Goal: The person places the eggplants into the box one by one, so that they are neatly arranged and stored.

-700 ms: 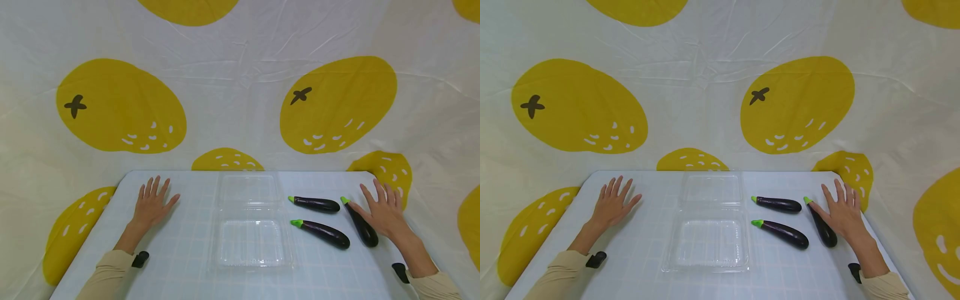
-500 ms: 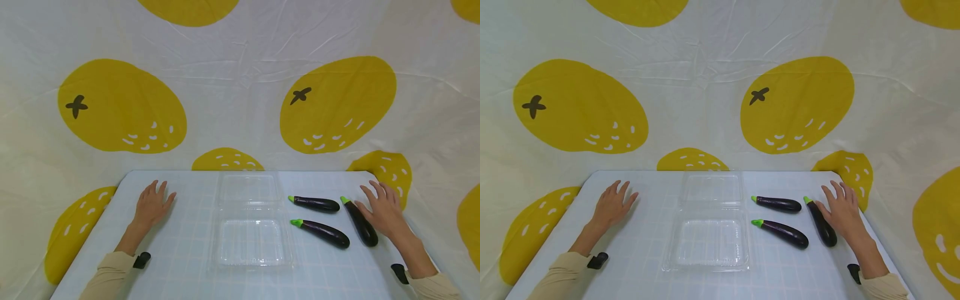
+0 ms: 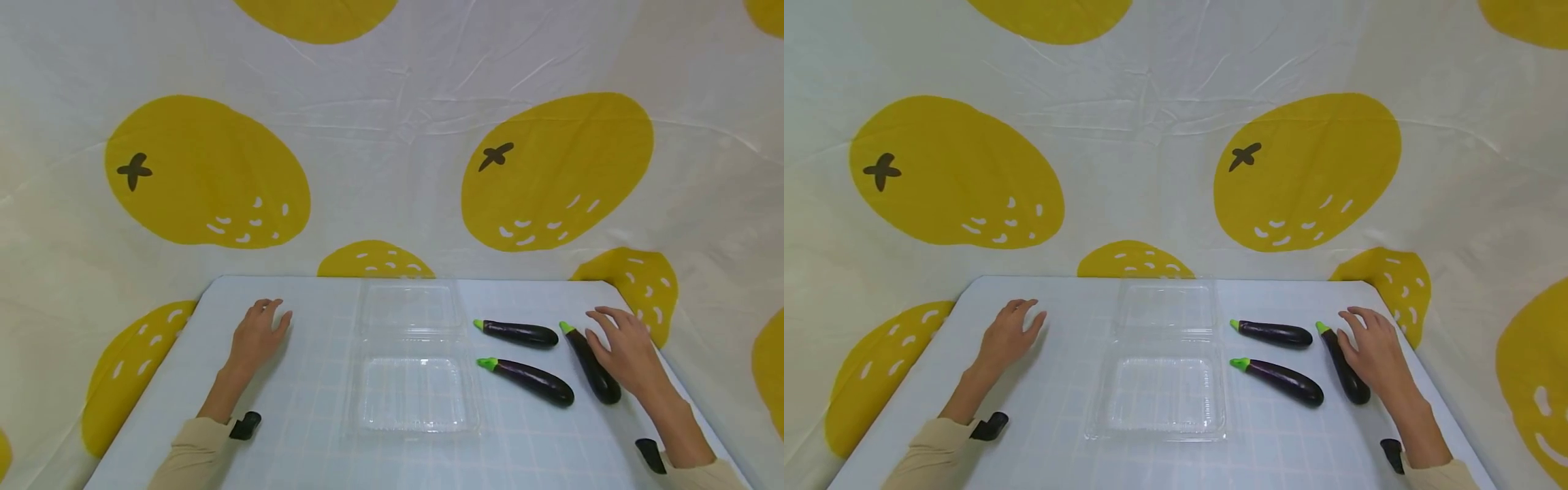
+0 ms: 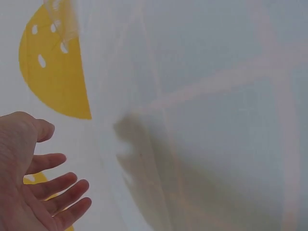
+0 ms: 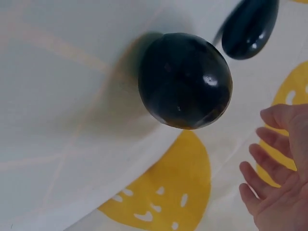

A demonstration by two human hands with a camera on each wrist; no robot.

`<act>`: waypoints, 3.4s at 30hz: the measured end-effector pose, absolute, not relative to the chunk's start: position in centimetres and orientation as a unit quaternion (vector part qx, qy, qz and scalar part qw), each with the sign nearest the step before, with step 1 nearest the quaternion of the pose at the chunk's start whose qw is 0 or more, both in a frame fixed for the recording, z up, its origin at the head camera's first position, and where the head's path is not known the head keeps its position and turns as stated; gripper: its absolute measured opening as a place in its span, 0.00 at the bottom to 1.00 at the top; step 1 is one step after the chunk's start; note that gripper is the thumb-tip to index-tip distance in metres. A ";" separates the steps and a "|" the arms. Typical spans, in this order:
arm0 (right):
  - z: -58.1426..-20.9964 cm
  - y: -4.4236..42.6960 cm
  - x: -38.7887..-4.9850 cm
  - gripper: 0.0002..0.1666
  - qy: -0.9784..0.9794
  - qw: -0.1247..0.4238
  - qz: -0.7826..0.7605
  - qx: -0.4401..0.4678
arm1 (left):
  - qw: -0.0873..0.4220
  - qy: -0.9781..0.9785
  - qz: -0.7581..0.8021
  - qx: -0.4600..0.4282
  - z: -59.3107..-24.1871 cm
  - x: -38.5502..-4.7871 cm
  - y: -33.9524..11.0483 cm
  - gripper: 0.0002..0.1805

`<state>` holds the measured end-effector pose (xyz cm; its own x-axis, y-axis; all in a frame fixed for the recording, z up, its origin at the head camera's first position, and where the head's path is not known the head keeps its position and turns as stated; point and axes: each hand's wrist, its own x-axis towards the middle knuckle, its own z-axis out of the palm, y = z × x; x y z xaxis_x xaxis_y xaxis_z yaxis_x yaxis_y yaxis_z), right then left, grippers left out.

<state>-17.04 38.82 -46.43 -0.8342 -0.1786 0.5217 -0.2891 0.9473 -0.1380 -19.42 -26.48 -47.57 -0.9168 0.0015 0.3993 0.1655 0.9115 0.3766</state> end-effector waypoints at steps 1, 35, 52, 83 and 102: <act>-46.5 38.7 -17.0 0.26 -0.951 0.262 0.110 0.123 | 0.190 -0.958 -0.212 -0.040 -47.6 -19.4 -26.3 0.21; -46.2 33.8 -14.2 0.27 -0.947 0.195 0.199 0.159 | 0.130 -0.902 -0.409 -0.048 -46.9 -17.4 -19.2 0.22; -46.2 31.0 -13.9 0.29 -0.944 0.163 0.197 0.208 | 0.108 -0.881 -0.458 -0.052 -47.2 -16.5 -16.3 0.20; -46.5 28.6 -13.1 0.24 -0.968 -0.048 0.190 0.159 | -0.005 -0.816 -0.577 -0.036 -48.0 -16.1 -15.1 0.17; -44.6 29.4 -13.4 0.23 -0.957 0.024 0.201 0.207 | -0.012 -0.794 -0.607 -0.003 -48.1 -16.1 -15.0 0.15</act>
